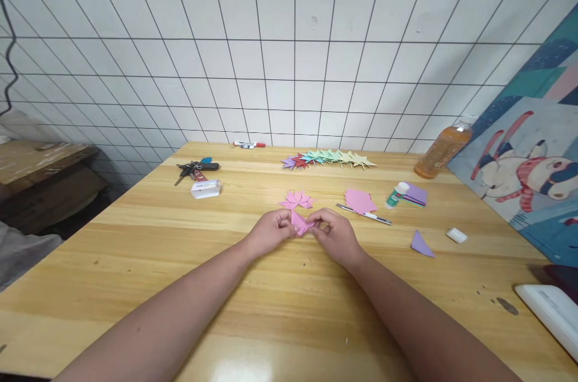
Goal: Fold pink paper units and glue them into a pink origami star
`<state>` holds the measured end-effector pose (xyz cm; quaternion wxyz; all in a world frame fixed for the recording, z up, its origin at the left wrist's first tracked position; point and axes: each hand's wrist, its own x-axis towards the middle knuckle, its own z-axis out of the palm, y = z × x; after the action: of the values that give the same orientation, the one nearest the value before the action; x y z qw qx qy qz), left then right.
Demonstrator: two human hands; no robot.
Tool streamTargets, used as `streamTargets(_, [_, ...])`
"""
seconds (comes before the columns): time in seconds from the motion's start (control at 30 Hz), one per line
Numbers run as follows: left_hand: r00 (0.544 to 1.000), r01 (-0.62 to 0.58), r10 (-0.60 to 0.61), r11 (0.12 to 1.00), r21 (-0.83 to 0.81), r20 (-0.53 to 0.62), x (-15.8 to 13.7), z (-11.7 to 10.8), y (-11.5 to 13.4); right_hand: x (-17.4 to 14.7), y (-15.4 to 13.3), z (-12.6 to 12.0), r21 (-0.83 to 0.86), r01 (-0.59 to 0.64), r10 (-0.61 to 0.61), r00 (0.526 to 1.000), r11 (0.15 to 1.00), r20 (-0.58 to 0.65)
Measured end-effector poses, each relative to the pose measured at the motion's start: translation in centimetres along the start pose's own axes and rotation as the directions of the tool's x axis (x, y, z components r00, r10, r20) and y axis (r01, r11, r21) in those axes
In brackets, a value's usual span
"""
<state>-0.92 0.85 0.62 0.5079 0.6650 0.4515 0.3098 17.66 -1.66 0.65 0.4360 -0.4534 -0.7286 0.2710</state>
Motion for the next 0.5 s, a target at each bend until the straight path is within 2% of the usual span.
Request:
streamTargets(0.23, [0.999, -0.024, 0.023, 1.000, 0.001, 0.036, -0.15, -0.01, 0.21, 0.11, -0.27, 0.24, 0.062, -0.107, 0.105, 0.994, 0.992, 0.037])
streamTargets(0.5, [0.998, -0.014, 0.013, 1.000, 0.005, 0.065, -0.21, -0.06, 0.38, 0.16, -0.16, 0.26, 0.040, -0.115, 0.112, 0.992, 0.993, 0.057])
